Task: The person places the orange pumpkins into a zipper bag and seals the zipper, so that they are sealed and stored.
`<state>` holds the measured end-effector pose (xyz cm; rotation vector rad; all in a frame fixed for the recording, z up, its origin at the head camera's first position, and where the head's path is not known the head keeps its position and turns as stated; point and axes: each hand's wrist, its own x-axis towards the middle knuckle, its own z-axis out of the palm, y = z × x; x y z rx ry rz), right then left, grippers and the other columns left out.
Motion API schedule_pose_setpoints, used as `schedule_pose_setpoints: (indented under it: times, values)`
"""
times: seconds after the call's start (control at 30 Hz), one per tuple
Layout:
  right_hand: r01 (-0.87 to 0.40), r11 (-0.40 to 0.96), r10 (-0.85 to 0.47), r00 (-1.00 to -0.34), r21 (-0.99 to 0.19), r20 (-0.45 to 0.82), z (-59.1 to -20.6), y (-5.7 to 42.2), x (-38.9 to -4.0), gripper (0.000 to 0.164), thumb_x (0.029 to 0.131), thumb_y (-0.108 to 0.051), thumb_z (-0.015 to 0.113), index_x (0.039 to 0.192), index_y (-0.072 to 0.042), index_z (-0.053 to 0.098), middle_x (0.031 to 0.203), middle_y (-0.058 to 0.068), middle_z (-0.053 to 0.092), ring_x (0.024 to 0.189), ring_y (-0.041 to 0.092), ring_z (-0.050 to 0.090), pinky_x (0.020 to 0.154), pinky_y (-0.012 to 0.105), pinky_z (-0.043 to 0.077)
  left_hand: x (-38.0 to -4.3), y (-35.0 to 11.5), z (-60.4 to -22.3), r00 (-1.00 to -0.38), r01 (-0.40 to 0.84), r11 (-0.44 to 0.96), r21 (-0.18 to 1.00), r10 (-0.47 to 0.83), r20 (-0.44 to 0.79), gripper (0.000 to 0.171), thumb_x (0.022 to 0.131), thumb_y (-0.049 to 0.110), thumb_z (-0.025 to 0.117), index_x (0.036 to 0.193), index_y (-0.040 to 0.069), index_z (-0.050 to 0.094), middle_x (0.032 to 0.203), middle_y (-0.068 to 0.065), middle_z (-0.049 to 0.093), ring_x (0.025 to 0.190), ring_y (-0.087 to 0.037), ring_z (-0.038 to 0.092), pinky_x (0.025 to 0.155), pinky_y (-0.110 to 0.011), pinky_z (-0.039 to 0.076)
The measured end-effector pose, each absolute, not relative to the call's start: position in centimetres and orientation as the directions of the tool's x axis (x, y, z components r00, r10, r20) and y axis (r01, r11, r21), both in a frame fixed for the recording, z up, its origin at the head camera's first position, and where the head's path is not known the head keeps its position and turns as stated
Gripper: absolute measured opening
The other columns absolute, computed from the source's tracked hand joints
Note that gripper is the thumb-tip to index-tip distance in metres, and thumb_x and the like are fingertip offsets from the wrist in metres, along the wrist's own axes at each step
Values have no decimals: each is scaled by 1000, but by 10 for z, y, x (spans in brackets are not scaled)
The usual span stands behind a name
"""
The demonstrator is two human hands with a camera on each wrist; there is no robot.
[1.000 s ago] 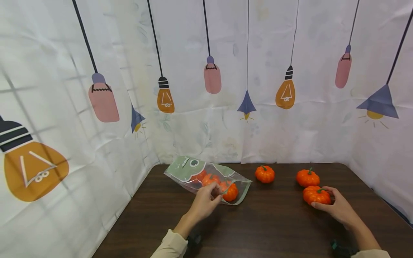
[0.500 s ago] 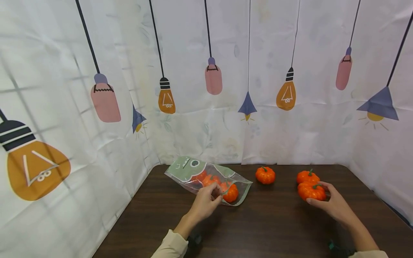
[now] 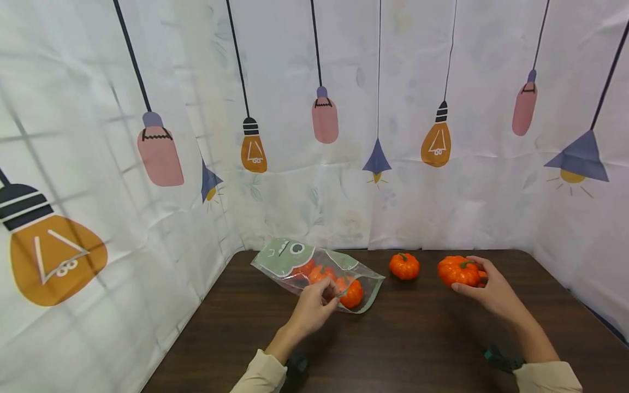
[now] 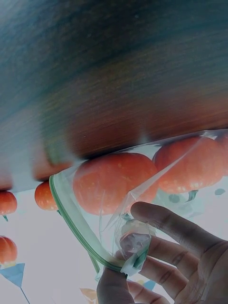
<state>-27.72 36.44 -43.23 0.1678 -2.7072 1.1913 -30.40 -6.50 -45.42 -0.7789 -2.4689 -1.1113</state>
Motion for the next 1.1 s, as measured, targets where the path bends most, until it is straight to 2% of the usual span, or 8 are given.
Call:
schedule_pose_setpoints:
  times: [0.13,0.27,0.33,0.47,0.53,0.7,1.1]
  values:
    - [-201,673,-47,-972,-712,230,-428,352,-283,83,96,-33,71,155,2,24,142,35,40,114,40,52,74,25,50,-304,-65,-456,-800,596,550,585,345,490,14,86,7,73,89,17,64,79,4,67,70,-2,57,67,-16,49]
    - [-235,661,-73,-965,-713,250,-426,339,-288,81,96,-31,71,154,3,26,142,35,40,117,47,51,74,25,50,-303,-64,-457,-797,600,546,585,346,495,14,86,6,73,88,17,64,79,4,68,69,0,56,67,-16,49]
    - [-247,648,-91,-964,-721,248,-425,333,-291,81,96,-30,70,155,2,25,146,35,37,121,49,49,77,29,52,-303,-64,-457,-794,604,542,584,347,498,14,86,6,73,88,17,64,78,4,68,69,1,56,67,-16,49]
    - [-255,625,-119,-965,-738,233,-425,322,-296,82,97,-30,69,158,-1,22,155,36,27,129,54,41,84,49,52,-303,-63,-456,-791,608,536,585,349,502,14,86,5,72,89,16,64,78,3,68,69,1,56,66,-16,49]
    - [-248,599,-127,-968,-762,215,-427,317,-297,84,97,-30,69,159,-2,20,156,36,26,129,54,40,85,52,51,-304,-63,-456,-790,609,538,582,349,504,14,86,5,72,89,16,64,78,3,67,69,0,56,66,-15,49]
    - [-213,536,-132,-977,-817,168,-433,303,-299,85,96,-29,70,159,-4,19,151,34,35,124,46,49,81,41,53,-304,-63,-456,-793,604,546,580,347,500,14,86,5,73,89,16,64,79,3,68,69,-1,57,67,-15,50]
    - [-252,520,-215,-963,-816,160,-443,274,-305,80,93,-28,74,155,-2,30,145,32,46,122,41,55,82,35,55,-305,-65,-453,-785,613,546,570,346,514,13,86,6,72,89,15,64,79,3,68,69,2,56,66,-16,50]
